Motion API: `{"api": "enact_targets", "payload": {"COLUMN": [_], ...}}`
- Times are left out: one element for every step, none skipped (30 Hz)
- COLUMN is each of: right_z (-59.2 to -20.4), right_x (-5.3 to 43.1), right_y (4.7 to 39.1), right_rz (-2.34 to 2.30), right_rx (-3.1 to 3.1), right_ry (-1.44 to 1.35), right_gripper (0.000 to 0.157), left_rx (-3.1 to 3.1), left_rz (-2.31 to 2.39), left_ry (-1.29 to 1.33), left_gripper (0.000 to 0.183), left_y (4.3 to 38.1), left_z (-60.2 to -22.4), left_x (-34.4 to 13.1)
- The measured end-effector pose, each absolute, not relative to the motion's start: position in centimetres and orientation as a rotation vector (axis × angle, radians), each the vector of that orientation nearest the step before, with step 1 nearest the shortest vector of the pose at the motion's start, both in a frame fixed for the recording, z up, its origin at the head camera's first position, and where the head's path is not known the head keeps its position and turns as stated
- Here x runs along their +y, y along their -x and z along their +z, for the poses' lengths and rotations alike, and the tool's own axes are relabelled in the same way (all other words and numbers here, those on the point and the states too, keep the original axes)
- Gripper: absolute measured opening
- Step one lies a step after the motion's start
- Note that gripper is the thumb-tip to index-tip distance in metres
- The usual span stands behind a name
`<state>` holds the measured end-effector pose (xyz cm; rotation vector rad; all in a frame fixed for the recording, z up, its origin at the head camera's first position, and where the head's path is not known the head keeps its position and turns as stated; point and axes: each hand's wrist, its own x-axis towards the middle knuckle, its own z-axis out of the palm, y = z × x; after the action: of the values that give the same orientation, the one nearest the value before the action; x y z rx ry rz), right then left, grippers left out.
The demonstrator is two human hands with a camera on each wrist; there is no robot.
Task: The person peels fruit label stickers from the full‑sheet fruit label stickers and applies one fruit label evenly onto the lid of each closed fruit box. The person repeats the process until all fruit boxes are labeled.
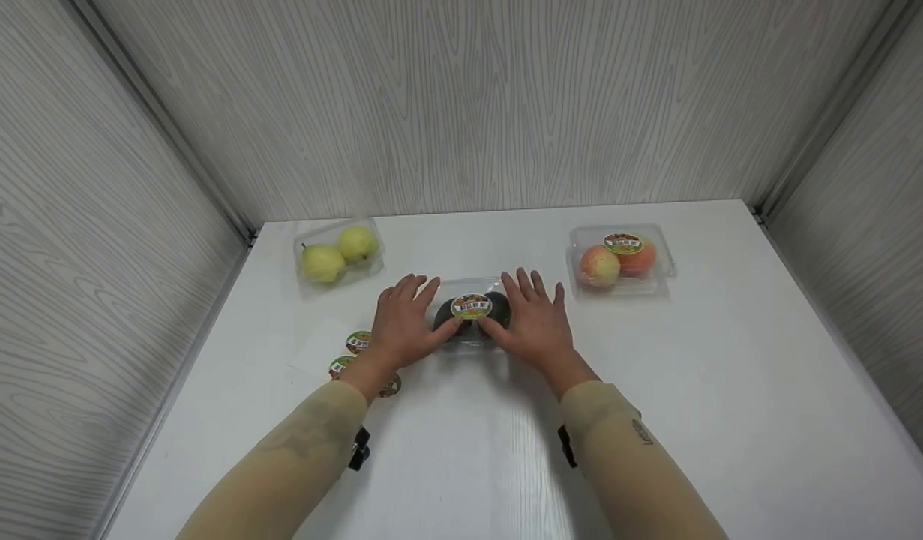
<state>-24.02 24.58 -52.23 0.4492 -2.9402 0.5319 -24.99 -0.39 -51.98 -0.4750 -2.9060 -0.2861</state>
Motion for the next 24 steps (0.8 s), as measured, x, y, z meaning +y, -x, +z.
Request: {"api": "enact_targets", "payload": {"right_z": [-52.2,-52.2,-52.2,-52.2,-52.2,-52.2,-52.2,-52.2,-52.3,-52.4,-52.5,-52.5,-52.6,-52.7,-52.8,-52.9,-52.9,-53.0,-53.0,-53.1,-53.2,-53.3,-53.4,-53.5], "right_x": [24.6,24.7,24.7,24.7,24.7,24.7,24.7,24.7,24.7,24.7,24.7,24.7,24.7,24.7,24.6,24.6,24.6,24.5,24.5,24.4,24.4,24.4,24.3,24.3], "right_y": [23.9,23.7,23.5,23.4,23.2,23.0,22.8,22.6,22.4,22.3,22.2,22.1,22.0,21.9,21.8,21.7,21.6,21.5,21.4,21.4,21.3,21.3,21.2,21.2], "right_rz": [0.529,0.528,0.527,0.524,0.518,0.51,0.503,0.497,0.491,0.487,0.488,0.49,0.492,0.487,0.483,0.474,0.465,0.451,0.437,0.423,0.413,0.403,0.397,0.39], "right_rx": [-2.941,-2.941,-2.942,-2.942,-2.943,-2.944,-2.945,-2.945,-2.945,-2.945,-2.946,-2.945,-2.946,-2.947,-2.948,-2.951,-2.956,-2.962,-2.967,-2.97,-2.975,-2.979,-2.981,-2.981], "right_ry": [-0.452,-0.454,-0.456,-0.456,-0.455,-0.453,-0.452,-0.451,-0.452,-0.451,-0.451,-0.452,-0.454,-0.457,-0.459,-0.46,-0.462,-0.461,-0.464,-0.466,-0.47,-0.474,-0.478,-0.484], "right_gripper": [0.09,0.09,0.091,0.091,0.091,0.091,0.092,0.092,0.092,0.091,0.091,0.091,0.091,0.09,0.09,0.09,0.09,0.09,0.09,0.089,0.089,0.089,0.089,0.089], "left_rx": [-2.908,-2.913,-2.919,-2.925,-2.931,-2.935,-2.935,-2.936,-2.936,-2.936,-2.934,-2.932,-2.93,-2.929,-2.928,-2.926,-2.925,-2.924,-2.924,-2.924,-2.923,-2.922,-2.924,-2.926], "left_rz": [-0.277,-0.269,-0.261,-0.259,-0.26,-0.265,-0.266,-0.265,-0.263,-0.263,-0.257,-0.25,-0.24,-0.229,-0.221,-0.21,-0.194,-0.186,-0.18,-0.169,-0.161,-0.155,-0.15,-0.152], "left_ry": [0.475,0.474,0.473,0.472,0.471,0.472,0.473,0.475,0.477,0.48,0.482,0.483,0.486,0.489,0.491,0.494,0.498,0.502,0.507,0.511,0.515,0.521,0.527,0.534], "left_gripper": [0.088,0.088,0.089,0.089,0.09,0.09,0.09,0.09,0.089,0.089,0.089,0.089,0.089,0.088,0.088,0.088,0.087,0.087,0.086,0.086,0.085,0.085,0.084,0.084], "left_y": [24.8,24.7,24.5,24.3,24.1,23.9,23.8,23.6,23.4,23.3,23.3,23.2,23.1,23.0,22.9,22.9,22.7,22.6,22.6,22.5,22.4,22.3,22.3,22.2], "left_z": [-51.9,-51.9,-51.9,-51.9,-51.9,-51.9,-51.9,-52.0,-52.0,-52.1,-52.2,-52.3,-52.4,-52.5,-52.6,-52.7,-52.8,-52.8,-52.9,-53.0,-53.1,-53.2,-53.3,-53.4], "left_x": [-0.5,-0.5,-0.6,-0.6,-0.6,-0.7,-0.7,-0.7,-0.7,-0.7,-0.7,-0.7,-0.7,-0.7,-0.7,-0.7,-0.7,-0.7,-0.7,-0.6,-0.6,-0.6,-0.6,-0.5]}}
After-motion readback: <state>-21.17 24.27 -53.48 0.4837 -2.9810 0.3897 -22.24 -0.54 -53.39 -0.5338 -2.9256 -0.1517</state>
